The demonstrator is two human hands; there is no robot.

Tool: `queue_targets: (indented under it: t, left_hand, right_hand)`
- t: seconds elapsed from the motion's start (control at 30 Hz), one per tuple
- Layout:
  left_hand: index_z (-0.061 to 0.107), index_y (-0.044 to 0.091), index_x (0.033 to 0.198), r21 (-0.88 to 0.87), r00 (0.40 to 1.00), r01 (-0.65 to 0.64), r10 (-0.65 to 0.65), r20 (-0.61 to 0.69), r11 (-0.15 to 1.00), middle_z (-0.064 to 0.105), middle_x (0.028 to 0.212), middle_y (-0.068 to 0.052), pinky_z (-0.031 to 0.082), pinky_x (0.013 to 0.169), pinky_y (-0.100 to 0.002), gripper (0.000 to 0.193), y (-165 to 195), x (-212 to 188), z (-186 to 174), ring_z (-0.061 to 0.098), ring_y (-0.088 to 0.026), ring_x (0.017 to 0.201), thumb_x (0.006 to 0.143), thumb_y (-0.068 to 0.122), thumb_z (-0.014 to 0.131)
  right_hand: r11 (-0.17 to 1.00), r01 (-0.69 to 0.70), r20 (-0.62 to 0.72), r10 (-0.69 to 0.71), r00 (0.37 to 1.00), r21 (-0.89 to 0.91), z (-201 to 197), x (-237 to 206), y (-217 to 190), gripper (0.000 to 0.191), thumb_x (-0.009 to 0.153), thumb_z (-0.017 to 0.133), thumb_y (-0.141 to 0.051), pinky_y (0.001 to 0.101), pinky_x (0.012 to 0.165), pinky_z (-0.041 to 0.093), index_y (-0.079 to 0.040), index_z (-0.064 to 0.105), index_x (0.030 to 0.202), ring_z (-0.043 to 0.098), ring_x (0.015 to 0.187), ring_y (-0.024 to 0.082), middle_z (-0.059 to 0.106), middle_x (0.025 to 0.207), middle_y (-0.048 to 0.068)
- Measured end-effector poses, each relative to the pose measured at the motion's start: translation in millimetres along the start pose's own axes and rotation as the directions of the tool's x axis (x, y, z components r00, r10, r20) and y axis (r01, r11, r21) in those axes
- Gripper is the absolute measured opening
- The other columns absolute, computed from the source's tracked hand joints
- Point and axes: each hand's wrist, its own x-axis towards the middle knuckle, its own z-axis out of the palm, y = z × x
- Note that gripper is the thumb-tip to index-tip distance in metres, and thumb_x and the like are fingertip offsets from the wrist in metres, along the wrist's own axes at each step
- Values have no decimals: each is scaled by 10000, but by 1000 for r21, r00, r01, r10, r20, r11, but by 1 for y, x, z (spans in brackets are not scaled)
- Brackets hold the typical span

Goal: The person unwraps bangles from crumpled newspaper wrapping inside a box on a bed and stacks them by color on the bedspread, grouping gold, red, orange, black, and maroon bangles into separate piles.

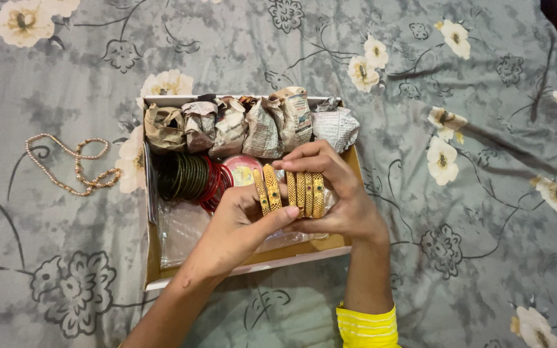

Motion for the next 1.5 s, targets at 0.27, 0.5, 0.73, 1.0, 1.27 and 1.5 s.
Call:
queue_targets:
  t: [0.27,0.5,0.73,1.0,1.27,1.5]
  left_hand:
    - [700,-23,1205,-56,995,1,-7,-100,998,784,1066,-71,570,923,-310,282,5,5,1,716,-130,990,953,93,647]
    - [693,-38,1186,-223,982,-68,25,-189,972,758,1131,-132,512,970,-334,279,-1,9,3,658,-173,1041,1024,165,592]
    - [654,-27,1212,-485,983,112,-167,-73,868,718,1136,-121,502,1031,-348,339,-8,7,18,681,-189,1084,1049,248,540]
    - [579,-10,1319,-668,978,-9,-132,-161,744,690,1226,-147,459,1080,-369,366,-7,7,21,645,-227,1172,1055,225,485]
    - [585,34,1335,-727,969,-115,-84,-231,677,662,1292,-97,402,1115,-371,335,-10,6,11,588,-190,1232,1067,223,513]
    - [576,37,1347,-584,969,-93,-61,-239,807,666,1296,-89,400,1110,-348,355,0,2,7,596,-164,1212,1024,185,552]
  right_hand:
    - [946,12,-223,65,973,325,7,-2,7,754,780,959,-168,409,1189,511,-69,515,1381,605,1351,265,573,1350,124]
    - [746,177,-495,227,839,642,36,7,6,773,878,908,-237,510,1244,461,-84,394,1434,563,1394,358,556,1393,188]
    - [724,250,-607,282,743,643,67,14,0,738,947,826,-384,516,1312,375,-127,377,1473,455,1509,384,483,1548,203]
    - [599,188,-527,459,715,778,74,10,9,677,941,789,-399,445,1001,498,-130,446,1459,614,1157,282,597,1356,136]
    - [566,33,-395,531,750,824,75,13,13,691,956,808,-383,358,1078,505,-26,450,1428,622,1170,159,600,1248,51]
    - [539,-37,-314,544,778,842,72,13,10,549,954,706,-382,347,1024,521,-18,577,1344,658,1136,178,674,1303,88]
